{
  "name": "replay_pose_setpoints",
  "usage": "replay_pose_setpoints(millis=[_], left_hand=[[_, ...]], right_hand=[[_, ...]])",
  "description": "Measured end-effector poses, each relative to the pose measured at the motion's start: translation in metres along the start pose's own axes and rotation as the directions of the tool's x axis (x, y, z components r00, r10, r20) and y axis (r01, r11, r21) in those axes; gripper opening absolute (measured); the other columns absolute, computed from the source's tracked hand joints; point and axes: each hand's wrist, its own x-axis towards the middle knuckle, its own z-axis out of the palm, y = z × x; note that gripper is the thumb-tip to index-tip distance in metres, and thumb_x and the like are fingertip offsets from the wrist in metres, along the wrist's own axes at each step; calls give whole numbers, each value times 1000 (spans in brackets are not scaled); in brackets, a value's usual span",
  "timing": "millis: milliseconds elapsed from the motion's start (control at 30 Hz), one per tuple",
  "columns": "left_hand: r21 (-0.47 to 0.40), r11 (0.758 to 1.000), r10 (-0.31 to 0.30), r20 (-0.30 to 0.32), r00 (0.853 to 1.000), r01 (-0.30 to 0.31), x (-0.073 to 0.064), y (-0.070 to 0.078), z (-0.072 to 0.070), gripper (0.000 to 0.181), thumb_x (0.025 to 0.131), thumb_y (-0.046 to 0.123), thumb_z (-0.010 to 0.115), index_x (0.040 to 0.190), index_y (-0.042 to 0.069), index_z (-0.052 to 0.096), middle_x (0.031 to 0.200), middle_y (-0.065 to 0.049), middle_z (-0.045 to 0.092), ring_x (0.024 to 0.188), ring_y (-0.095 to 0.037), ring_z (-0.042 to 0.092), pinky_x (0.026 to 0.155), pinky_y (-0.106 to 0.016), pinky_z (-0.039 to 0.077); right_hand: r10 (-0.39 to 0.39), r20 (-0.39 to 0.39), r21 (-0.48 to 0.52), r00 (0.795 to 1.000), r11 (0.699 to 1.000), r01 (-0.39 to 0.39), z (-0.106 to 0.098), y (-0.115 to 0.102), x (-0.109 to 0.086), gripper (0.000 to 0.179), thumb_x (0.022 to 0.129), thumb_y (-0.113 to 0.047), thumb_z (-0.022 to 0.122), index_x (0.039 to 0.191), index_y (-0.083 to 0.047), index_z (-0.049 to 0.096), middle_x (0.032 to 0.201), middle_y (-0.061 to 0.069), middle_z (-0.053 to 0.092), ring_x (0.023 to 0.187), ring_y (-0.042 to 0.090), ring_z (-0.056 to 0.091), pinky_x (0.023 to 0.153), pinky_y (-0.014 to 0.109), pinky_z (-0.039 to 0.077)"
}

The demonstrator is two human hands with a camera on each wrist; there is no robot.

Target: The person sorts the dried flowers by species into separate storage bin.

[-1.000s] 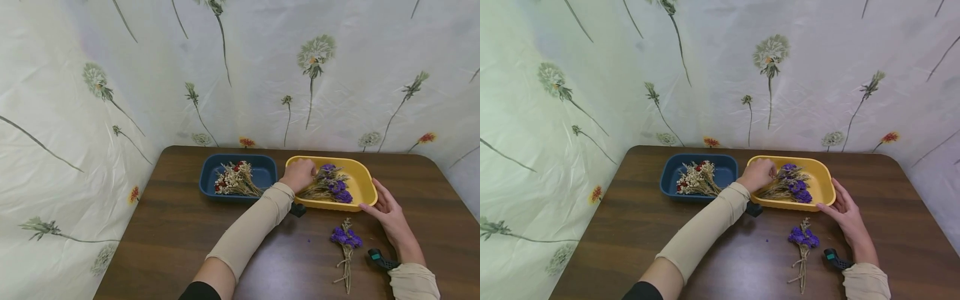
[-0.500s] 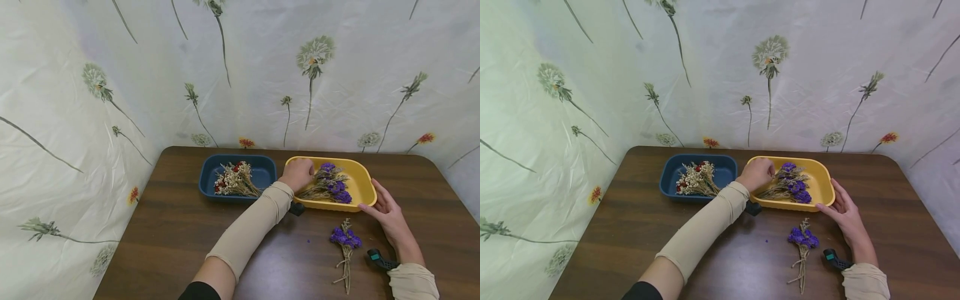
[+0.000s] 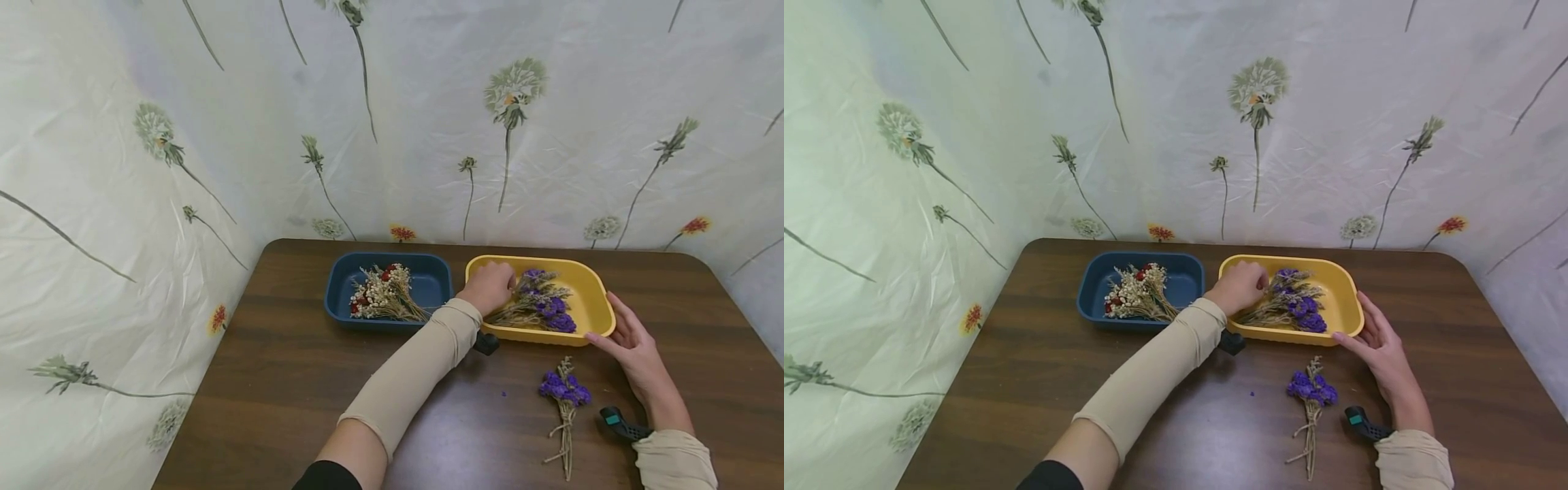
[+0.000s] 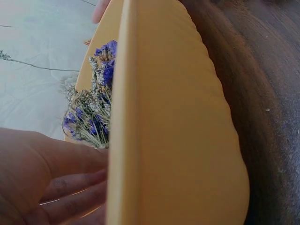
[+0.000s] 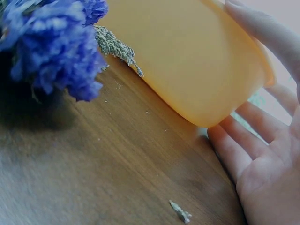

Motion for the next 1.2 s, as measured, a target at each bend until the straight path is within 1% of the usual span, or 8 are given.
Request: replay_pose_setpoints(millis=[133,233,300,533,700,967,1067,1200], left_hand=[[29,1000,3,-9,1000,-3,-1,-1,-3,33,100,17,66,71,17,51,64,6,33,56,-8,28,54,-21,24],[46,999,16,-41,999,-14,-5,0,-6,11,100,20,68,88,19,68,74,8,48,63,-6,38,59,-20,30],[51,998,42,-56,998,-39,-8,2,-9,5,100,20,68,97,18,71,77,7,49,65,-7,38,61,-21,30],[6,991,132,-122,984,-132,-31,20,-12,24,100,27,68,123,21,71,98,12,69,78,2,57,69,-14,45],[-29,979,198,-117,973,-203,-53,35,-10,23,99,31,69,120,22,71,92,16,70,75,5,60,68,-11,45],[23,948,319,-68,945,-318,-87,51,6,11,99,35,70,104,26,73,85,21,67,72,12,56,67,-6,42],[22,939,343,-36,939,-343,-98,53,14,9,99,36,69,102,28,73,84,23,66,71,14,54,65,-4,41],[22,941,338,-2,941,-338,-109,54,26,7,99,39,70,98,32,72,81,27,61,68,16,51,59,-5,40]], right_hand=[[-3,3,-5,1000,1000,3,0,0,1,83,99,7,61,167,-21,21,167,-9,35,122,-10,59,92,6,49],[-8,4,-8,1000,1000,8,1,0,1,83,99,7,61,167,-20,21,167,-8,36,123,-9,58,92,6,49],[-8,1,-12,1000,1000,8,1,0,2,83,99,7,62,167,-20,22,168,-8,35,123,-9,58,92,6,49],[-14,2,-29,1000,999,14,1,-1,2,84,98,7,62,167,-19,20,170,-5,31,125,-11,56,94,4,47],[-21,13,-22,1000,1000,21,1,-1,0,83,99,7,61,167,-18,20,170,-5,32,125,-11,56,94,4,47],[-28,12,-12,1000,1000,28,0,-1,1,83,99,8,60,167,-18,20,167,-6,37,125,-9,57,94,5,48],[-24,7,-19,1000,1000,24,0,-1,1,83,99,8,60,167,-18,20,167,-6,37,124,-8,58,93,6,48],[-15,-2,-30,1000,999,15,0,-1,2,83,99,7,61,167,-18,21,168,-5,36,124,-8,57,93,5,48]])
